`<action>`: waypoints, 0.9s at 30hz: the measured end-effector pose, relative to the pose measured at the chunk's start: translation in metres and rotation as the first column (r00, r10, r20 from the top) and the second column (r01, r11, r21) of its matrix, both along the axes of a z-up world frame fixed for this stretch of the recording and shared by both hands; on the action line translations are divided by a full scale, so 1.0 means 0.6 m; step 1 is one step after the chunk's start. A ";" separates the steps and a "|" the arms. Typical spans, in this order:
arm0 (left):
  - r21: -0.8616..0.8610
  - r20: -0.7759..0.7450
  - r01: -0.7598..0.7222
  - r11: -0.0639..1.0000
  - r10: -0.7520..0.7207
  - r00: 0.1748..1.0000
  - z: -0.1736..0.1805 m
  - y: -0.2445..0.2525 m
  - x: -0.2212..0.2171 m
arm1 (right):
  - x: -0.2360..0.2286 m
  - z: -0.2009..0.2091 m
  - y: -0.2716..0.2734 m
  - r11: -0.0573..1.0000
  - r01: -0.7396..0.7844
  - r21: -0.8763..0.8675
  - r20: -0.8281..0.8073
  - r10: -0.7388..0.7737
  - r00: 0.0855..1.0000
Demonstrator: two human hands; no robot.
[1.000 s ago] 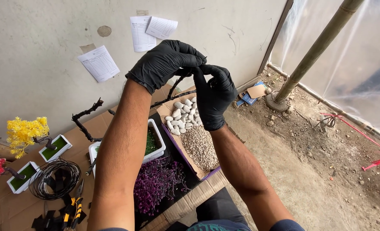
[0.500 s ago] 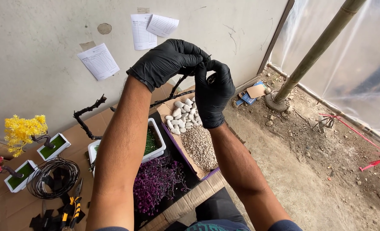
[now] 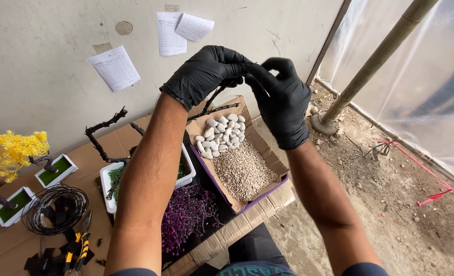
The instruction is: The person assembles a decorative bonsai tree by first securing a black branch into a white rectangular pot filled with green moss. They then attach several purple artificial flower sprigs to the branches, arranging them to create a full appearance.
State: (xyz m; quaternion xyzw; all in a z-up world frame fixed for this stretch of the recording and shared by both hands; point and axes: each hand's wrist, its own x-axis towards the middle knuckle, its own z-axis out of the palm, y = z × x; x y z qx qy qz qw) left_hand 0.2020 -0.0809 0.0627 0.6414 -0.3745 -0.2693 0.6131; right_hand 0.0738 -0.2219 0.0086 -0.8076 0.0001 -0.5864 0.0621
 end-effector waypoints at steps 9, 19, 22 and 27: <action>0.040 0.059 0.000 0.999 -0.003 0.998 0.014 0.015 -0.020 | -0.023 0.068 -0.007 0.963 0.046 -0.266 -0.201 -0.102 0.974; -0.224 -0.125 0.058 0.973 -0.087 0.988 -0.059 -0.009 0.005 | -0.034 0.132 0.004 0.934 -0.016 -0.356 -0.517 -0.182 0.837; -0.238 -0.125 0.096 0.967 -0.128 0.984 -0.076 -0.016 0.013 | -0.031 0.161 0.027 0.955 0.010 -0.296 -0.676 -0.217 0.704; -0.273 -0.135 0.112 0.955 -0.154 0.979 -0.085 -0.026 0.012 | -0.002 0.175 0.016 0.990 0.104 -0.096 -0.817 -0.138 0.559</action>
